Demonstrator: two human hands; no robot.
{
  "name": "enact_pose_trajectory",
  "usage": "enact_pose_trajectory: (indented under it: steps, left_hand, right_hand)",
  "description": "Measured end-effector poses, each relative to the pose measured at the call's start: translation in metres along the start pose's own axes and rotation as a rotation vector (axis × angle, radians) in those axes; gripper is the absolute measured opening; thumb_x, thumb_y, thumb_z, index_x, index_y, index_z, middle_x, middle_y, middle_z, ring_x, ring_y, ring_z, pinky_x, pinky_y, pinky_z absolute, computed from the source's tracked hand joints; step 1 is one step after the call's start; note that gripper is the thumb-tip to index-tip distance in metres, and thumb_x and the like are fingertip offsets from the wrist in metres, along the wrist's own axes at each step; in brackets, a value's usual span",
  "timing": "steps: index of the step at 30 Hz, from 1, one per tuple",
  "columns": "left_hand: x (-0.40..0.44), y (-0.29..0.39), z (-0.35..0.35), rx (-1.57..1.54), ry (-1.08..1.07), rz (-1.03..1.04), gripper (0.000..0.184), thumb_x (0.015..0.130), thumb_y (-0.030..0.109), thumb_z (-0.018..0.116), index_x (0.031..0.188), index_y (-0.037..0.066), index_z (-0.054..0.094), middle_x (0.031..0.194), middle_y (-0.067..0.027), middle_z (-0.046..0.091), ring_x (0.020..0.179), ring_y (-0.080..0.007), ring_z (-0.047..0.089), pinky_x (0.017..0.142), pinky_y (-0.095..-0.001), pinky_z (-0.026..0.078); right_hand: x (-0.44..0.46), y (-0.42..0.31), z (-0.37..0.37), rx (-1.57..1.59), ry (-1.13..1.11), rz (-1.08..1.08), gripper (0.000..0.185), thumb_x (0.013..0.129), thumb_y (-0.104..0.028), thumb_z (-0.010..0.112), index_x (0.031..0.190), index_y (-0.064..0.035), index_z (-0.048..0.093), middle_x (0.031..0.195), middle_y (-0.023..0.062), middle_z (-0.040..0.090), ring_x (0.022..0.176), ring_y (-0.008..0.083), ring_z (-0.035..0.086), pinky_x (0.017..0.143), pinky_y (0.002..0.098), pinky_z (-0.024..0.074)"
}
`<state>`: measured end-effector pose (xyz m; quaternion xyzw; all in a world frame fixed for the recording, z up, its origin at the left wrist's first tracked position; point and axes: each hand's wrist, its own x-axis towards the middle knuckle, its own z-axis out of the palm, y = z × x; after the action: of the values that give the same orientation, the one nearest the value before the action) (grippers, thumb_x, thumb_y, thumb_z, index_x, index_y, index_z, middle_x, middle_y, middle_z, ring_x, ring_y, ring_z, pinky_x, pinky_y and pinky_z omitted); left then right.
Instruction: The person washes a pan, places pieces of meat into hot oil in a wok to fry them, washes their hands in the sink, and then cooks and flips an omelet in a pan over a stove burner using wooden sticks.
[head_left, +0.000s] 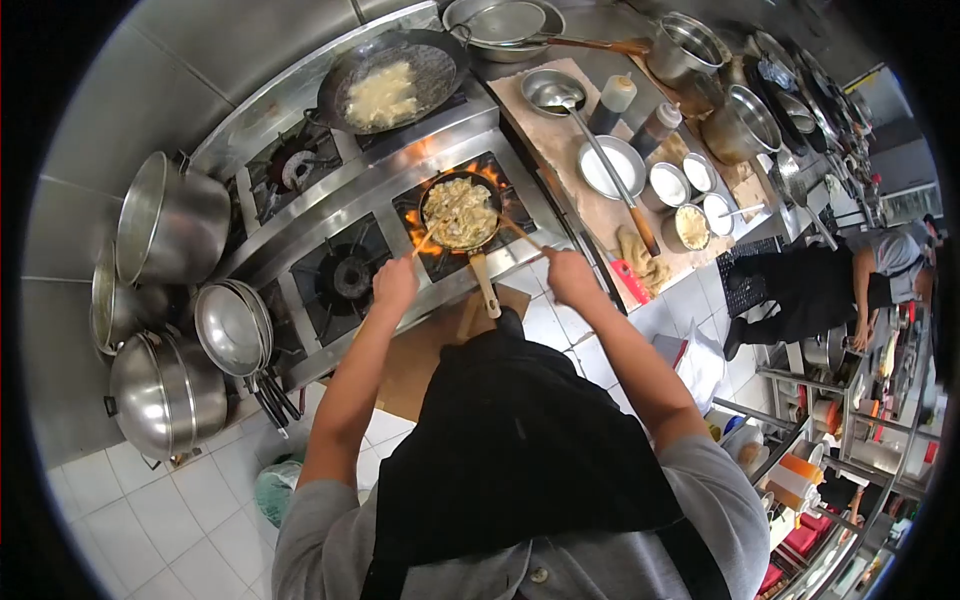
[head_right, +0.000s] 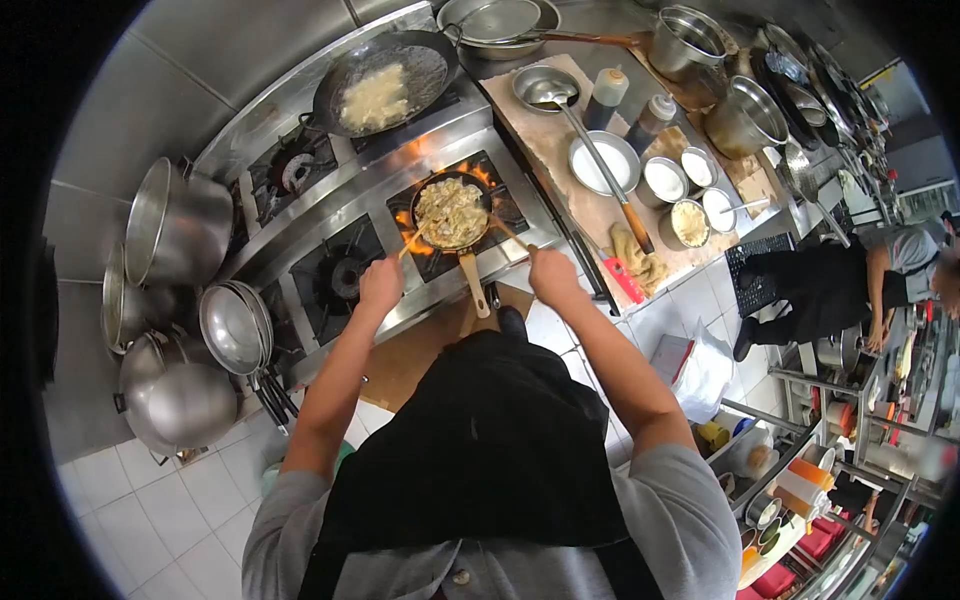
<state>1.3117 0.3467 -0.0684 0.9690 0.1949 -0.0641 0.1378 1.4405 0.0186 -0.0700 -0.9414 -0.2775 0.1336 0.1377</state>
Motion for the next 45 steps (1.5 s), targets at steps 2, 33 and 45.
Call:
enact_pose_trajectory:
  steps: [2,33,45]
  left_hand:
    - [-0.016,0.011,-0.008,0.026,-0.017,0.042,0.022,0.095,0.016,0.049,0.103,0.003,0.066,0.085,-0.0266,0.070,0.083,-0.0456,0.070,0.073,-0.0568,0.056]
    - [-0.060,-0.023,-0.015,-0.093,0.025,-0.175,0.027,0.100,0.025,0.051,0.101,0.002,0.067,0.087,-0.0269,0.070,0.085,-0.0473,0.068,0.076,-0.0583,0.054]
    - [-0.071,-0.007,-0.018,-0.054,0.050,-0.174,0.025,0.096,0.021,0.053,0.094,0.002,0.069,0.084,-0.0258,0.070,0.082,-0.0447,0.070,0.073,-0.0551,0.057]
  right_hand:
    - [-0.004,-0.005,-0.016,0.012,0.062,-0.019,0.028,0.093,-0.011,0.050,0.113,-0.0038,0.067,0.087,0.0244,0.069,0.084,0.0399,0.070,0.071,0.0510,0.0572]
    - [0.059,0.010,-0.017,0.076,-0.009,-0.143,0.038,0.089,-0.009,0.049,0.120,-0.0135,0.071,0.099,0.0257,0.071,0.094,0.0403,0.070,0.082,0.0521,0.0558]
    - [0.047,0.018,-0.001,0.137,0.020,-0.224,0.035,0.088,-0.009,0.052,0.117,-0.0118,0.072,0.097,0.0261,0.070,0.092,0.0412,0.069,0.081,0.0526,0.0558]
